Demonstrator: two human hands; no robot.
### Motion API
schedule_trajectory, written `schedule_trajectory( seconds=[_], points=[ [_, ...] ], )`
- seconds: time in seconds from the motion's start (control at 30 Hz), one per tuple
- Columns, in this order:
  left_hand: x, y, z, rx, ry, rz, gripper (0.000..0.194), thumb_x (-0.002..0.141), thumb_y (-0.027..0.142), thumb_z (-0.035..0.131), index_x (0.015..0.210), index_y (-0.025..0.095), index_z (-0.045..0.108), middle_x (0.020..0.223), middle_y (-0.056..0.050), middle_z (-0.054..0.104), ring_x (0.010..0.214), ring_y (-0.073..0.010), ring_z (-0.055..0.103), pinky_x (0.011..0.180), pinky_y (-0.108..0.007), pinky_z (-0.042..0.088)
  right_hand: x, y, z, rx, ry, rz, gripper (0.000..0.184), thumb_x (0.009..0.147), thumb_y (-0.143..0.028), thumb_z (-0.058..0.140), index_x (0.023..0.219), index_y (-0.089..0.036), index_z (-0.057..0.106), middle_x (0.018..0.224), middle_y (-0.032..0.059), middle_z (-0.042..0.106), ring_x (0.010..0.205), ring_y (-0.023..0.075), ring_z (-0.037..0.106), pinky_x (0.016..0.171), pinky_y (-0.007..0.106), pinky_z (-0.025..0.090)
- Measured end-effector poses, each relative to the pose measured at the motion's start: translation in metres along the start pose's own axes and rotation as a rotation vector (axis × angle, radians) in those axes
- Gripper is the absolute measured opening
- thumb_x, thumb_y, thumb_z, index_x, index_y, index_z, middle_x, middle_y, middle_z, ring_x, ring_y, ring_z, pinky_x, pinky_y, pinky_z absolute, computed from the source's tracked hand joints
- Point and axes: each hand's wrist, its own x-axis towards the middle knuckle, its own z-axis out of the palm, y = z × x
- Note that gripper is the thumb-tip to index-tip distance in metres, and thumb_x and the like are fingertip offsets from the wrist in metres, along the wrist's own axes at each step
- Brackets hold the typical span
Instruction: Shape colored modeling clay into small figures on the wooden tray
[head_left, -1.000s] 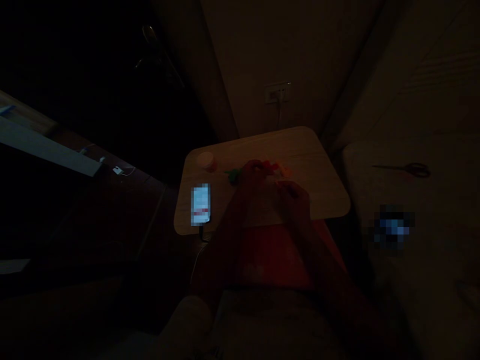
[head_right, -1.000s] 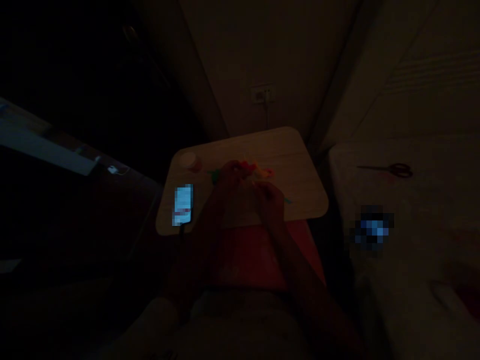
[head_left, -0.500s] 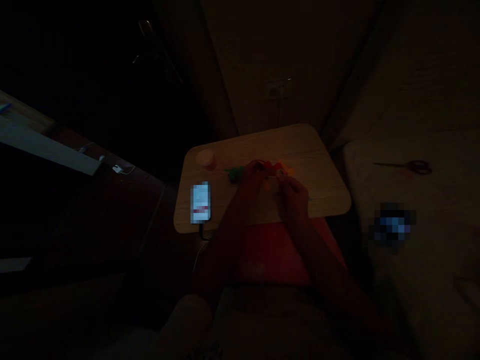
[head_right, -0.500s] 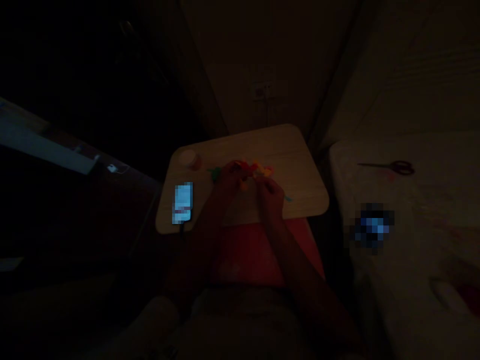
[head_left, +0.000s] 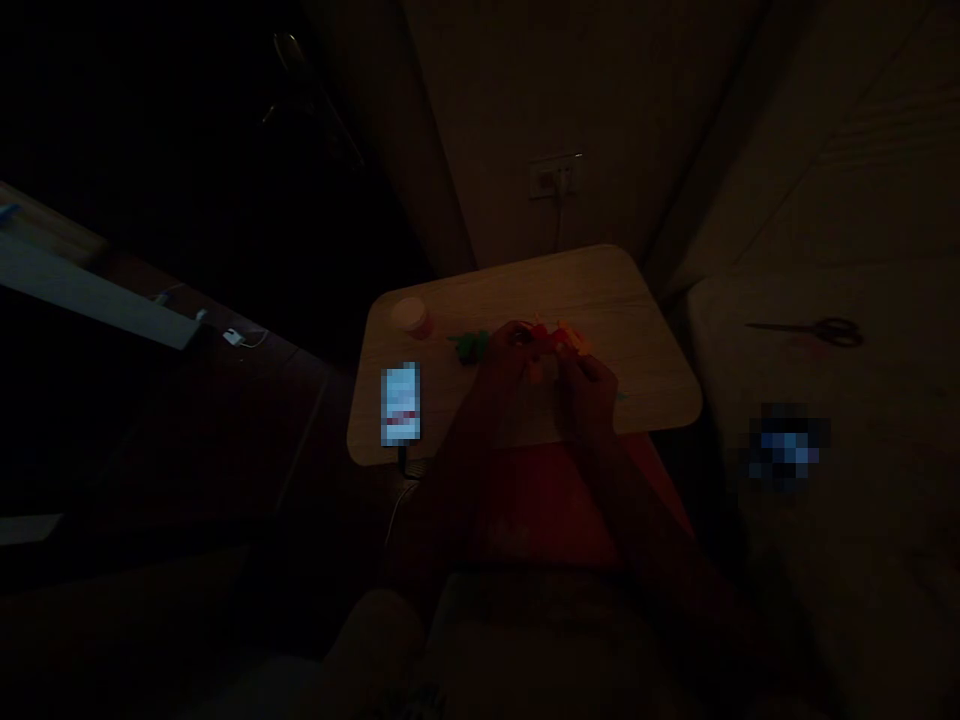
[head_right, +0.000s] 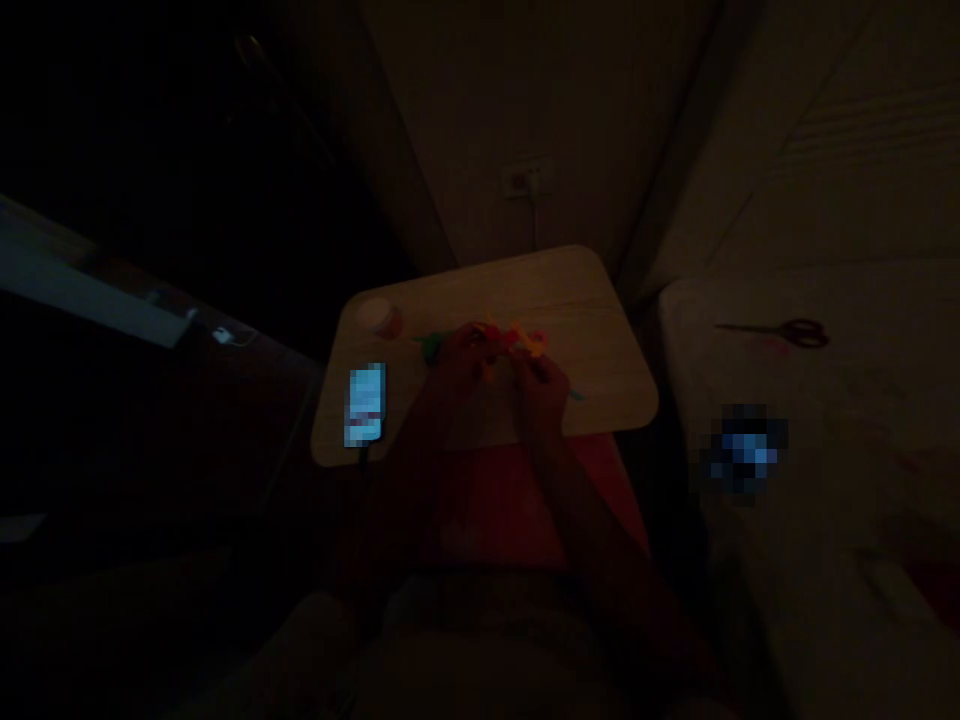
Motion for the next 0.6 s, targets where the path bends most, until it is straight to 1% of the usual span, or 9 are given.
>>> schedule_trajectory(
  seconds=[0.13, 0.23, 0.4, 0.6],
  points=[
    [-0.0028, 0.0004, 0.0016, 0.005, 0.024, -0.047, 0.044, 0.051, 0.035, 0.094, 0.075, 0.019, 0.060, 0.073, 0.004, 0.060, 0.064, -0.0085, 0.053, 0.060, -0.023, 0.039, 0.0017, 0.0011, 0.0013, 0.033, -0.001, -0.002, 0.038, 0.072, -0.051, 0.081, 0.088, -0.016, 0.076, 0.076, 0.0018, 0.067, 0.064, 0.0133, 0.053, 0.058, 0.027, 0.039],
    [-0.0057, 0.0018, 0.0034, 0.010, 0.033, -0.040, 0.043, 0.053, 0.036, 0.093, 0.073, 0.018, 0.060, 0.072, 0.003, 0.060, 0.063, -0.0083, 0.052, 0.059, -0.023, 0.038, 0.0035, 0.0028, 0.0018, 0.034, 0.002, -0.001, 0.038, 0.072, -0.051, 0.081, 0.088, -0.016, 0.076, 0.073, 0.0013, 0.066, 0.062, 0.0126, 0.052, 0.057, 0.027, 0.039],
    [-0.0075, 0.0001, 0.0041, -0.012, 0.041, -0.044, 0.040, 0.055, 0.034, 0.092, 0.074, 0.018, 0.060, 0.072, 0.003, 0.061, 0.062, -0.0078, 0.052, 0.058, -0.021, 0.038, 0.0055, 0.0038, 0.0011, -0.014, 0.022, -0.035, 0.037, 0.073, -0.052, 0.080, 0.080, -0.016, 0.075, 0.068, 0.0002, 0.062, 0.061, 0.0125, 0.050, 0.056, 0.027, 0.037],
    [-0.0055, -0.0048, 0.0007, 0.022, 0.045, -0.030, 0.033, 0.058, 0.028, 0.088, 0.075, 0.018, 0.062, 0.072, 0.003, 0.061, 0.063, -0.0084, 0.055, 0.059, -0.021, 0.039, 0.0063, 0.0060, 0.0008, -0.028, 0.043, -0.021, 0.038, 0.072, -0.054, 0.080, 0.077, -0.017, 0.073, 0.066, -0.0004, 0.061, 0.059, 0.0128, 0.050, 0.055, 0.027, 0.037]
  ],
)
